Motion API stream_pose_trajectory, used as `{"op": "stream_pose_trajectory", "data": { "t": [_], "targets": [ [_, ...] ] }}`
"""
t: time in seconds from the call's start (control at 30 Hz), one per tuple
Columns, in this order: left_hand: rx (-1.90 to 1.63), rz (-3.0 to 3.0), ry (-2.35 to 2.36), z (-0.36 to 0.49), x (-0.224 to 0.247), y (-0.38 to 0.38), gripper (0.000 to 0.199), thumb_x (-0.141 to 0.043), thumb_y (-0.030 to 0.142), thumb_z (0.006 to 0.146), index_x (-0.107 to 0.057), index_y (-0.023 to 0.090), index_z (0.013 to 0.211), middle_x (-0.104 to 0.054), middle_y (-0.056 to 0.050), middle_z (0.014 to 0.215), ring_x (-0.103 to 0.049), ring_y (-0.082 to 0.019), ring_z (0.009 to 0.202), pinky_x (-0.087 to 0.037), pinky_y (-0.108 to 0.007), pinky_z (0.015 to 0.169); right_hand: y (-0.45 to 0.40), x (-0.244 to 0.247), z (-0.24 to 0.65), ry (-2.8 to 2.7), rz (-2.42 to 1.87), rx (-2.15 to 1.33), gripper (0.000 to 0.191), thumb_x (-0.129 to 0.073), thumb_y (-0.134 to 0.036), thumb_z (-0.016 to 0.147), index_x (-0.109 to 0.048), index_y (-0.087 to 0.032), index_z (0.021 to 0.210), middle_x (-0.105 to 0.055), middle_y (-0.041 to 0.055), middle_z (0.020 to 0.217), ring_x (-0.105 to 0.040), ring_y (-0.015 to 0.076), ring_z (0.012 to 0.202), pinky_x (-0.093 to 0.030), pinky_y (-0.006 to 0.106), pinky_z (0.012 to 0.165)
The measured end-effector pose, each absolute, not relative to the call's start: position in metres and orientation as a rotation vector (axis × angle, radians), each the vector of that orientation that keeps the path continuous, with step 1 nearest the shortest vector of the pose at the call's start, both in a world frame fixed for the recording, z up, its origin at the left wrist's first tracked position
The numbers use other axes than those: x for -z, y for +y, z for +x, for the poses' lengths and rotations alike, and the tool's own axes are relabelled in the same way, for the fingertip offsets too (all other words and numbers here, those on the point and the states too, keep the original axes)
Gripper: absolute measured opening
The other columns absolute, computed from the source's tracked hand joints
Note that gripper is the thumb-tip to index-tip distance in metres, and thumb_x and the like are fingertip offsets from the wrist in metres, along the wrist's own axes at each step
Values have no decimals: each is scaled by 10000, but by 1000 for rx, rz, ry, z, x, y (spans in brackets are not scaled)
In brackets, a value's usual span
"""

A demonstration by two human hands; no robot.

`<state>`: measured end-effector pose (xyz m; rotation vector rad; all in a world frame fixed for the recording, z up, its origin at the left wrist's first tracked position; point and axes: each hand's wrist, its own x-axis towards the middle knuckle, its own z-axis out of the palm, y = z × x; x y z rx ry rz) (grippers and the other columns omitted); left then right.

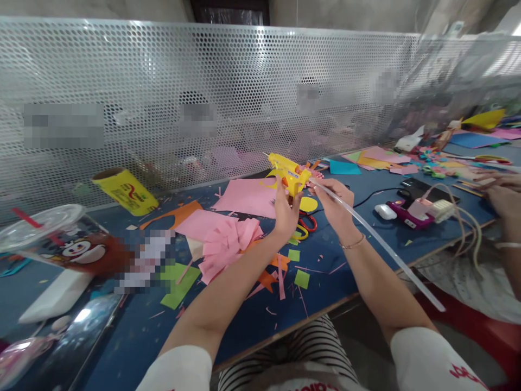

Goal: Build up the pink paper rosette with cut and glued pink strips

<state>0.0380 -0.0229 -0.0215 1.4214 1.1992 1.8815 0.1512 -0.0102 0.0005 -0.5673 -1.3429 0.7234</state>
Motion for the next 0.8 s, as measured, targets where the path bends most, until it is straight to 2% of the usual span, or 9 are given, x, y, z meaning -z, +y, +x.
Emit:
{"op": "stream_pose_trajectory", "data": {
  "t": [0.17,0.3,0.4,0.53,0.6,0.67,0.8],
  "targets": [
    [-2037,1377,1239,32,20,-16,585,-657,298,704,-346,204,1191,-556,-77,1037,-576,-130,843,-467,-257,714,-11,2,149,-1312,-574,-705,188,-616,-363,747,-652,-237,882,-686,30,888,-665,170,754,-568,342,749],
    [-1829,1325,1200,29,18,-9,281,-682,299,651,-548,152,850,-563,9,712,-511,-81,602,-410,-203,560,-6,7,151,-1318,-531,-781,203,-613,-380,742,-641,-237,883,-687,32,921,-663,181,805,-559,357,759],
    [-1612,1344,1022,26,16,-9,230,-696,314,618,-560,129,626,-486,42,535,-416,-49,478,-334,-195,474,3,10,153,-1294,-491,-890,214,-642,-394,703,-622,-234,845,-694,24,848,-666,189,778,-558,374,735],
    [-1388,1287,771,29,12,-18,291,-686,329,633,-469,149,561,-454,57,468,-421,-48,427,-341,-204,452,11,12,157,-1283,-449,-1002,232,-667,-396,665,-610,-228,813,-693,15,793,-662,177,714,-556,360,696],
    [-1333,1260,713,32,10,-23,342,-684,343,647,-403,168,559,-369,87,420,-403,-46,393,-356,-205,446,12,11,159,-1315,-440,-1004,236,-671,-404,659,-616,-227,807,-690,17,797,-658,173,711,-553,350,687],
    [-1323,1236,701,35,9,-26,378,-692,361,644,-370,178,570,-295,111,395,-346,-33,351,-329,-191,411,12,10,161,-1353,-438,-971,236,-676,-406,657,-630,-229,805,-684,20,819,-654,171,724,-550,337,676],
    [-1329,1225,712,37,9,-27,385,-674,402,658,-369,181,581,-289,116,366,-291,-23,309,-260,-179,364,12,11,164,-1394,-412,-889,212,-684,-390,658,-659,-234,799,-667,16,811,-647,161,696,-532,300,593]
  ]
}}
